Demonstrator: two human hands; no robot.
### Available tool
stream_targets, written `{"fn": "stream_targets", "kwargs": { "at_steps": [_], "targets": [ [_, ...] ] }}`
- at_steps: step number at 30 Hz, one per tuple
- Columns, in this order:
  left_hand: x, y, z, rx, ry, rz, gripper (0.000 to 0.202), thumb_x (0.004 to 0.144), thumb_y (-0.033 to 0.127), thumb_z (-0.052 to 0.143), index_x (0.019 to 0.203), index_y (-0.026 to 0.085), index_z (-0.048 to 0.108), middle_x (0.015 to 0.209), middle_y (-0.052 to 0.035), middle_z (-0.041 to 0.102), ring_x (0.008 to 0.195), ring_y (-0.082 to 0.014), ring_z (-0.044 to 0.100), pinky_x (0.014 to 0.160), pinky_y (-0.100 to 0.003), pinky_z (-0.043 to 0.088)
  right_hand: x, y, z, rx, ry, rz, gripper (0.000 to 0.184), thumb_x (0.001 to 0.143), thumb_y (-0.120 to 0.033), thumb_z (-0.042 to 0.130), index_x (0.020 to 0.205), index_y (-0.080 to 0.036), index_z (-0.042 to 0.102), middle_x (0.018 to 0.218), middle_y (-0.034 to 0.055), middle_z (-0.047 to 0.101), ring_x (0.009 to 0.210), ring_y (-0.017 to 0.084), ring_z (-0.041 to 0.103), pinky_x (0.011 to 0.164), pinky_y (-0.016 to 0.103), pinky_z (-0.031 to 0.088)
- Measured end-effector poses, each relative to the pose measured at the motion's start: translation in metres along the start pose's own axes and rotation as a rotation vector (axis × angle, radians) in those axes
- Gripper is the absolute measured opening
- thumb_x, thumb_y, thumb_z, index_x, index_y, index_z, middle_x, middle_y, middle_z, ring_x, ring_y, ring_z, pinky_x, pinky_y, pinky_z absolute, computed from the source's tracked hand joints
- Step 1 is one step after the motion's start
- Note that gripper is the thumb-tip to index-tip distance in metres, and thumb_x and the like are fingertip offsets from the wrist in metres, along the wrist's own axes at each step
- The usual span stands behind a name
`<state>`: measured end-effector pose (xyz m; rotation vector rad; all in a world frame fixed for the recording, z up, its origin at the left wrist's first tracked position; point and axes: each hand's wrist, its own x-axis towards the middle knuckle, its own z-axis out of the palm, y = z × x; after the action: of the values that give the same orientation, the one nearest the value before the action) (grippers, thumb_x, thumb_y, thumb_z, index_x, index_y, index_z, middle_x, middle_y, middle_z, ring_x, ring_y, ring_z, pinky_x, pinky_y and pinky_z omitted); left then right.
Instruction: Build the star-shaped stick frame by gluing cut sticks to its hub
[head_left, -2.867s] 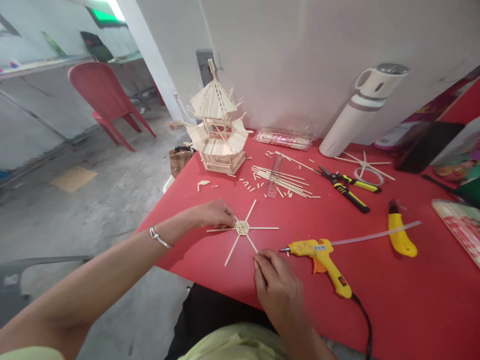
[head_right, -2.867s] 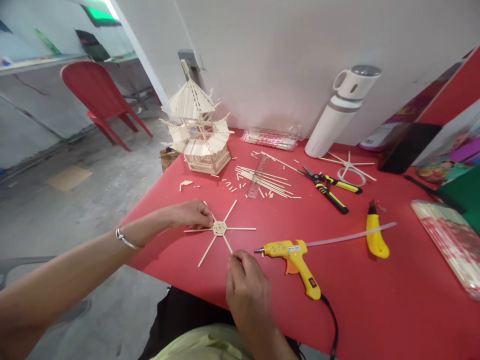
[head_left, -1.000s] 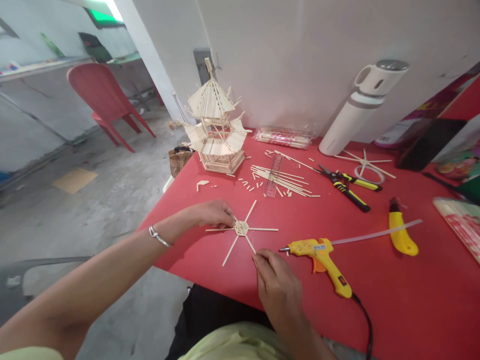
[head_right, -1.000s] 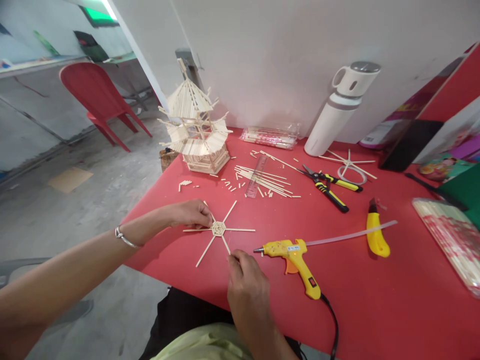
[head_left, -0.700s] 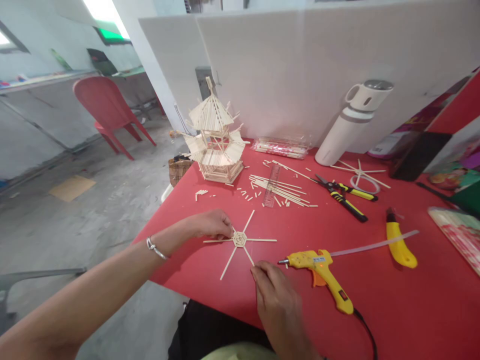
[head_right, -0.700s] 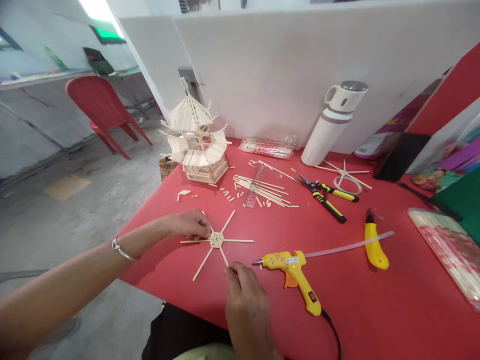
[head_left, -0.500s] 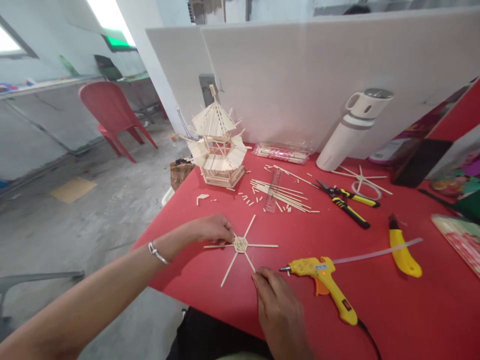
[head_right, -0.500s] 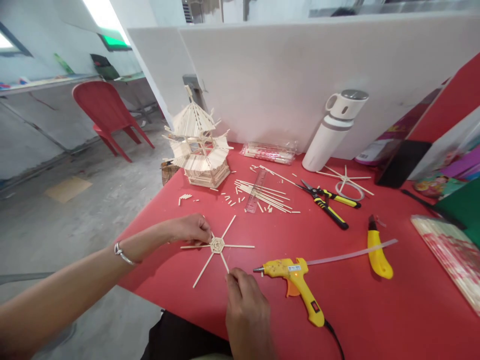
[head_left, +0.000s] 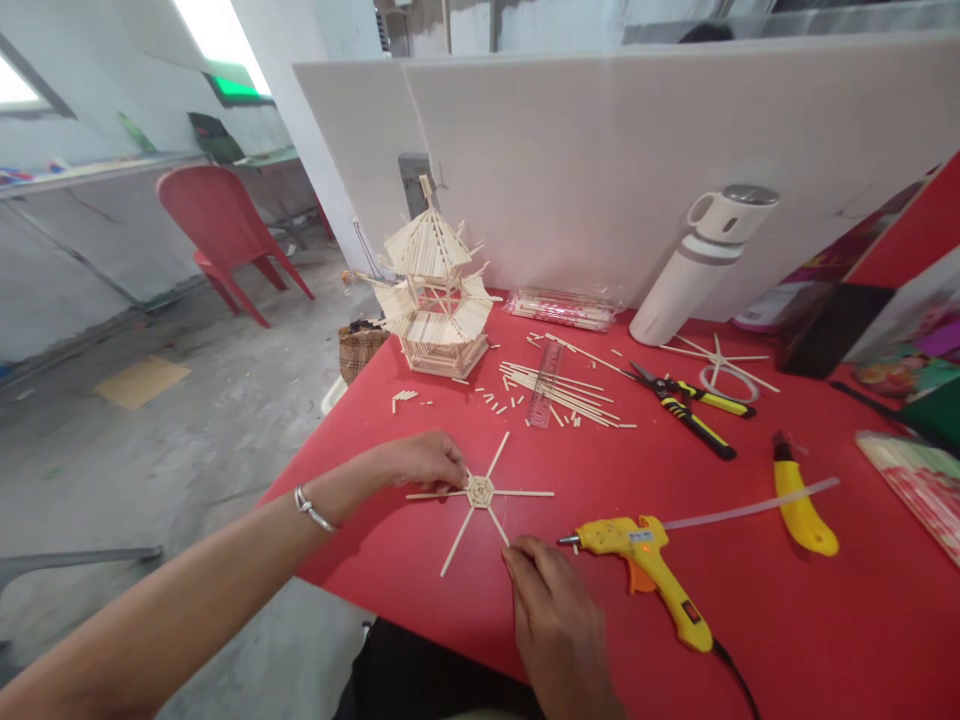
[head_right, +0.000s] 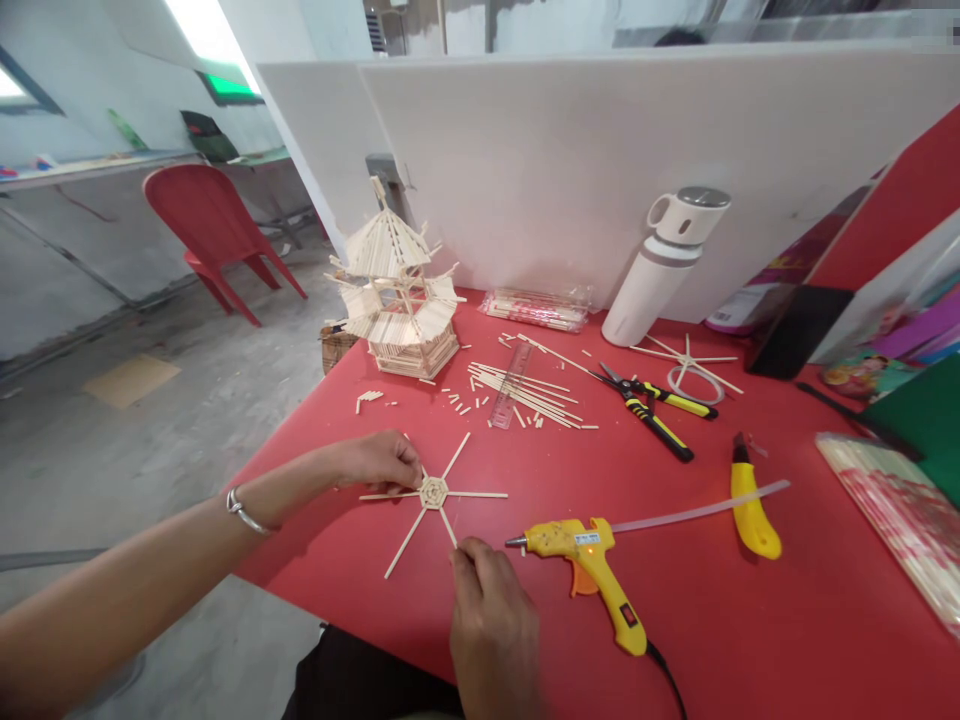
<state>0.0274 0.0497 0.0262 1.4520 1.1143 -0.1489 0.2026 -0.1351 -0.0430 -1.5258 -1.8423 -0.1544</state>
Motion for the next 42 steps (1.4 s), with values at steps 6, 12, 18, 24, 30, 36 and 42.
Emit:
{"fn": "stream_targets", "kwargs": {
  "at_steps": [6, 12, 18, 24, 30, 36, 42],
  "targets": [
    [-0.002, 0.001, 0.000, -0.004, 0.006, 0.002, 0.014, 0.064, 0.024, 0.059, 0.055, 0.014, 0.063, 0.046, 0.0010, 0.057, 0.039, -0.0073, 0.040, 0.042, -0.021, 0.028, 0.000, 0.001, 0.000, 0.002, -0.010, -0.002, 0.032, 0.094, -0.009, 0.038, 0.096, -0.017, 0.070, 0.095, 0.0058, 0.071, 0.086, 0.016, 0.066, 0.072, 0.023, 0.049],
    [-0.001, 0.001, 0.000, -0.001, -0.001, -0.004, 0.015, 0.065, 0.025, 0.061, 0.056, 0.014, 0.064, 0.046, 0.0011, 0.057, 0.039, -0.0072, 0.040, 0.042, -0.021, 0.028, -0.001, 0.001, 0.000, 0.011, -0.017, 0.001, 0.032, 0.094, -0.008, 0.039, 0.098, -0.017, 0.069, 0.097, 0.0062, 0.071, 0.088, 0.016, 0.065, 0.074, 0.024, 0.049],
    [0.002, -0.002, -0.001, -0.014, -0.002, -0.001, 0.015, 0.066, 0.025, 0.062, 0.056, 0.014, 0.064, 0.046, 0.0012, 0.057, 0.039, -0.0071, 0.040, 0.041, -0.021, 0.029, -0.001, 0.000, 0.000, 0.001, -0.027, 0.002, 0.033, 0.094, -0.009, 0.038, 0.098, -0.018, 0.069, 0.097, 0.0063, 0.071, 0.088, 0.017, 0.066, 0.073, 0.024, 0.049],
    [0.003, -0.005, -0.001, -0.019, 0.001, 0.009, 0.016, 0.065, 0.025, 0.062, 0.055, 0.014, 0.064, 0.047, 0.0004, 0.057, 0.038, -0.0072, 0.039, 0.040, -0.021, 0.028, 0.000, 0.000, 0.000, -0.008, -0.018, -0.002, 0.033, 0.094, -0.009, 0.039, 0.097, -0.019, 0.070, 0.096, 0.0059, 0.071, 0.088, 0.016, 0.066, 0.074, 0.024, 0.049],
    [0.003, -0.008, -0.001, -0.026, 0.000, 0.022, 0.015, 0.065, 0.025, 0.062, 0.058, 0.013, 0.065, 0.047, 0.0000, 0.059, 0.038, -0.0073, 0.039, 0.040, -0.021, 0.028, -0.001, 0.001, 0.000, -0.022, -0.013, -0.007, 0.032, 0.093, -0.008, 0.040, 0.096, -0.017, 0.070, 0.096, 0.0058, 0.071, 0.087, 0.017, 0.065, 0.074, 0.024, 0.048],
    [0.005, -0.012, 0.000, -0.025, 0.015, 0.032, 0.016, 0.065, 0.027, 0.062, 0.058, 0.013, 0.065, 0.047, 0.0001, 0.058, 0.039, -0.0072, 0.039, 0.040, -0.021, 0.028, -0.004, 0.003, 0.003, -0.032, -0.039, -0.026, 0.033, 0.092, -0.008, 0.038, 0.099, -0.017, 0.069, 0.098, 0.0064, 0.071, 0.087, 0.017, 0.065, 0.072, 0.024, 0.048],
    [0.004, -0.012, -0.001, 0.006, 0.024, 0.042, 0.017, 0.064, 0.028, 0.062, 0.058, 0.013, 0.066, 0.048, 0.0000, 0.058, 0.040, -0.0077, 0.041, 0.041, -0.021, 0.029, -0.007, 0.005, 0.009, -0.055, -0.051, -0.037, 0.035, 0.092, -0.008, 0.036, 0.100, -0.018, 0.069, 0.100, 0.0062, 0.071, 0.088, 0.016, 0.064, 0.073, 0.024, 0.048]
  ]
}}
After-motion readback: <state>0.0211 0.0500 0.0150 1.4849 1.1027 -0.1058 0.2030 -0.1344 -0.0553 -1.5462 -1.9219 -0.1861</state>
